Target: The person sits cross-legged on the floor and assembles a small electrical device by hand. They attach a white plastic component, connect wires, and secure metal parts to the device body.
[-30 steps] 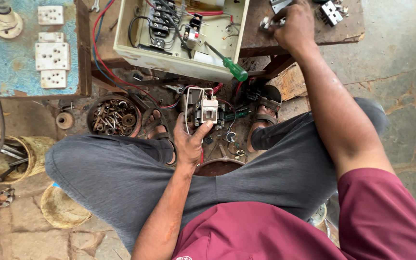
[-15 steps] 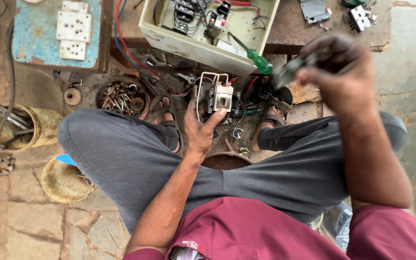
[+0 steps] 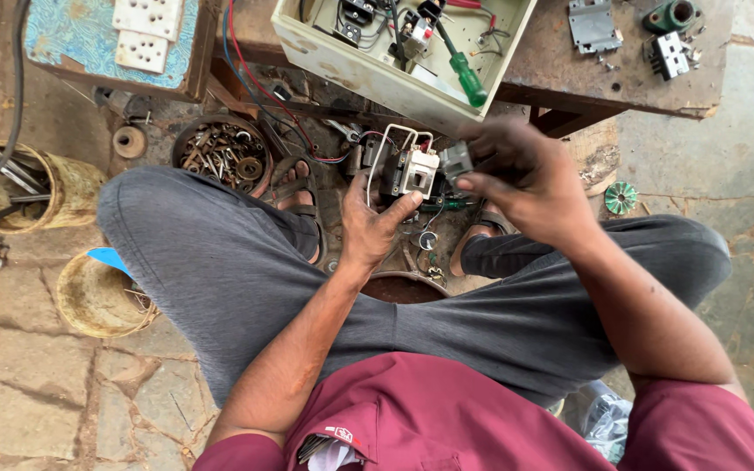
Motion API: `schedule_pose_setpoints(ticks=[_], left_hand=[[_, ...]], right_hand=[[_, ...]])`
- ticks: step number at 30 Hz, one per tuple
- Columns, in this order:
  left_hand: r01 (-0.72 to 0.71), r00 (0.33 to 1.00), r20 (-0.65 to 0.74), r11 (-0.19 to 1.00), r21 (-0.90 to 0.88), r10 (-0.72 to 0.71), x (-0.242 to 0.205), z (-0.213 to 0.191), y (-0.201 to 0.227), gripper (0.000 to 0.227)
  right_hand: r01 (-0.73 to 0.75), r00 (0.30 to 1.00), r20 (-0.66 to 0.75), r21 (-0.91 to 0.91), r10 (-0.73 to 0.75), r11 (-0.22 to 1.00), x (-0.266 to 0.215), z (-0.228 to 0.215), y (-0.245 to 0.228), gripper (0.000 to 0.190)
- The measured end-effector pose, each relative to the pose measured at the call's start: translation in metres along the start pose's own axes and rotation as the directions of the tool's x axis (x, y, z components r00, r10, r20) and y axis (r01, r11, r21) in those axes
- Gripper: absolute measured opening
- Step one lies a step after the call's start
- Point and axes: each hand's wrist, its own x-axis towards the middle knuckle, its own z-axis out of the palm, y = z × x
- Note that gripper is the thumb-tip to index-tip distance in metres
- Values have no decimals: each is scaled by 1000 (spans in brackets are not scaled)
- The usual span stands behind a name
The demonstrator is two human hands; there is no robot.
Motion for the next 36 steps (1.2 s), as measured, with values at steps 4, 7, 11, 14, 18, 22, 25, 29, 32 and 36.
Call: schedule_pose_setpoints(ticks=[4, 7, 11, 14, 18, 22, 25, 29, 32, 36], left_hand=[[52, 998, 30, 996, 68, -55, -3, 2, -3, 52], [98, 995, 4, 989, 107, -99, -3, 5, -3, 54], [49, 999, -3, 993, 107, -49, -3, 7, -2, 50], [98, 995, -10, 994, 47, -97, -4, 7, -3, 50], [47, 999, -7, 995, 84, -46, -4, 6, -3, 48], [45, 999, -6, 997, 62, -45, -3, 7, -2, 47], [163, 987, -8, 986, -37, -163, -3, 8, -1, 46], [124, 992, -11, 992, 37, -124, -3, 6, -1, 47], [80, 997, -12, 993, 84, -79, -4, 7, -2, 48], [65, 998, -7, 996, 67, -65, -3, 5, -3, 49]], right_hand=[[-175, 984, -14, -230, 177, 957, -1, 10, 4, 35], [-25, 1000, -9, -333, 24, 943, 0, 13, 5, 30], [150, 987, 17, -427, -158, 892, -1, 16, 6, 28], [162, 985, 19, -433, -171, 887, -2, 18, 6, 26], [219, 973, 45, -480, -225, 850, -2, 20, 7, 24], [265, 962, 80, -490, -260, 830, -3, 21, 8, 25], [283, 957, 83, -492, -279, 823, -3, 23, 10, 25], [251, 965, 58, -498, -257, 830, -1, 24, 11, 24], [282, 956, 84, -528, -282, 801, -2, 23, 10, 25], [296, 951, 93, -543, -294, 786, 0, 26, 9, 26]])
